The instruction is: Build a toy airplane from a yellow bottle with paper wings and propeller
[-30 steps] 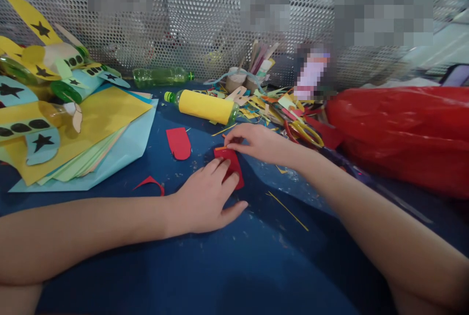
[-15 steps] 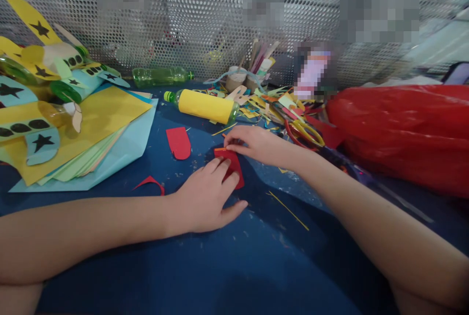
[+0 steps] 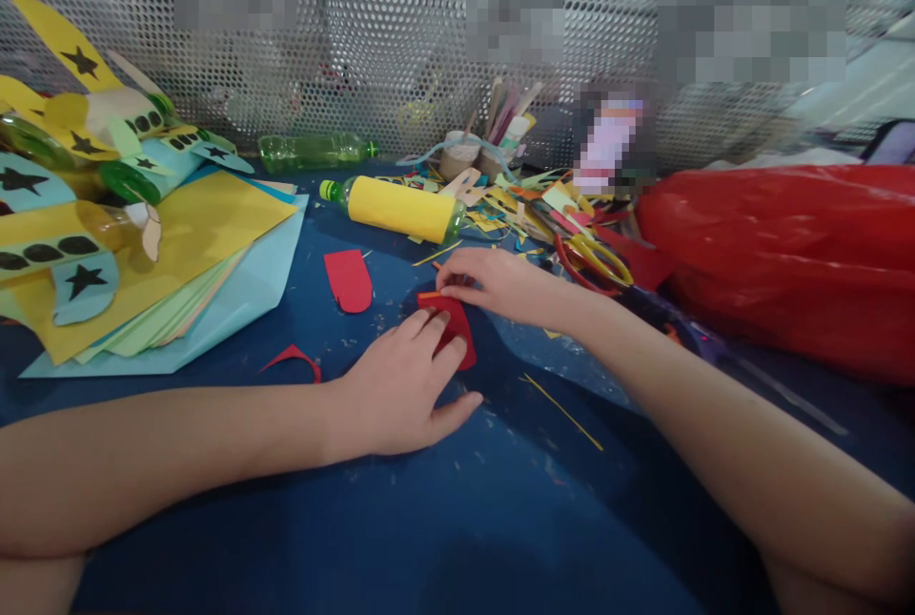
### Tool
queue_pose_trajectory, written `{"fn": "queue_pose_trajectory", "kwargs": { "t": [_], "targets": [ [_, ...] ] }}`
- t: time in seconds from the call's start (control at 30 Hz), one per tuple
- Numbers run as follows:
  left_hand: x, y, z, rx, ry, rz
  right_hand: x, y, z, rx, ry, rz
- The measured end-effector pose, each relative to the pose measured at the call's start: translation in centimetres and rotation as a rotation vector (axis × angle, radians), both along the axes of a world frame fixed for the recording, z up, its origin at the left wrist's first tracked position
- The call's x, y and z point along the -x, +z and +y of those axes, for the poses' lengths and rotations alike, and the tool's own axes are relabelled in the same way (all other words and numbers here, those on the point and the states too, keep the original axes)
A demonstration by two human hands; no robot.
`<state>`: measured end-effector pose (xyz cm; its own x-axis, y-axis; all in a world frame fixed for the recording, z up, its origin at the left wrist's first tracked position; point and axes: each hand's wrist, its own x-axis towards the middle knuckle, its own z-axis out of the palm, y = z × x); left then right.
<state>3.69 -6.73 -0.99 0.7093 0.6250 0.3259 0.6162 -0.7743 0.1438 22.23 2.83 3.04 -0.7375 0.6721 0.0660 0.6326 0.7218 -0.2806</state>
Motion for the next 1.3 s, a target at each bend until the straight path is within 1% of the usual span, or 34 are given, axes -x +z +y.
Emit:
{"fn": "queue_pose_trajectory", "kwargs": {
  "t": [0.2,0.57,0.67,0.77,0.83,0.9,1.03,1.3],
  "targets": [
    [0.0,0.0,0.0,0.001,-0.001,0.004,0.1,-0.6,0.3,-0.01,-0.001,-0.006],
    [0.0,0.0,0.0,0.001,0.002,0.004,0.3,-0.9,0.3,-0.001,-0.059,0.009],
    [0.0,0.0,0.0,0.004,0.005,0.004,0.3,-0.4,0.2,0.022,-0.09,0.029],
    [0.0,0.0,0.0,-0.001,0.01,0.006,-0.1,0.5,0.3,0.062,-0.154,0.08],
    [0.0,-0.1,-0.1,-0.006,0.016,0.01,-0.6,0.9,0.5,0.058,-0.17,0.105],
    [0.0,0.0,-0.1,-0.006,0.016,0.011,-0.9,1.0,0.7,0.039,-0.145,0.095],
    [0.0,0.0,-0.1,-0.003,0.01,0.003,-1.2,0.6,0.8,0.031,-0.082,0.022],
    [0.2,-0.1,0.1,-0.01,-0.011,-0.031,-0.8,0.6,0.4,0.035,-0.056,-0.031]
  ]
}}
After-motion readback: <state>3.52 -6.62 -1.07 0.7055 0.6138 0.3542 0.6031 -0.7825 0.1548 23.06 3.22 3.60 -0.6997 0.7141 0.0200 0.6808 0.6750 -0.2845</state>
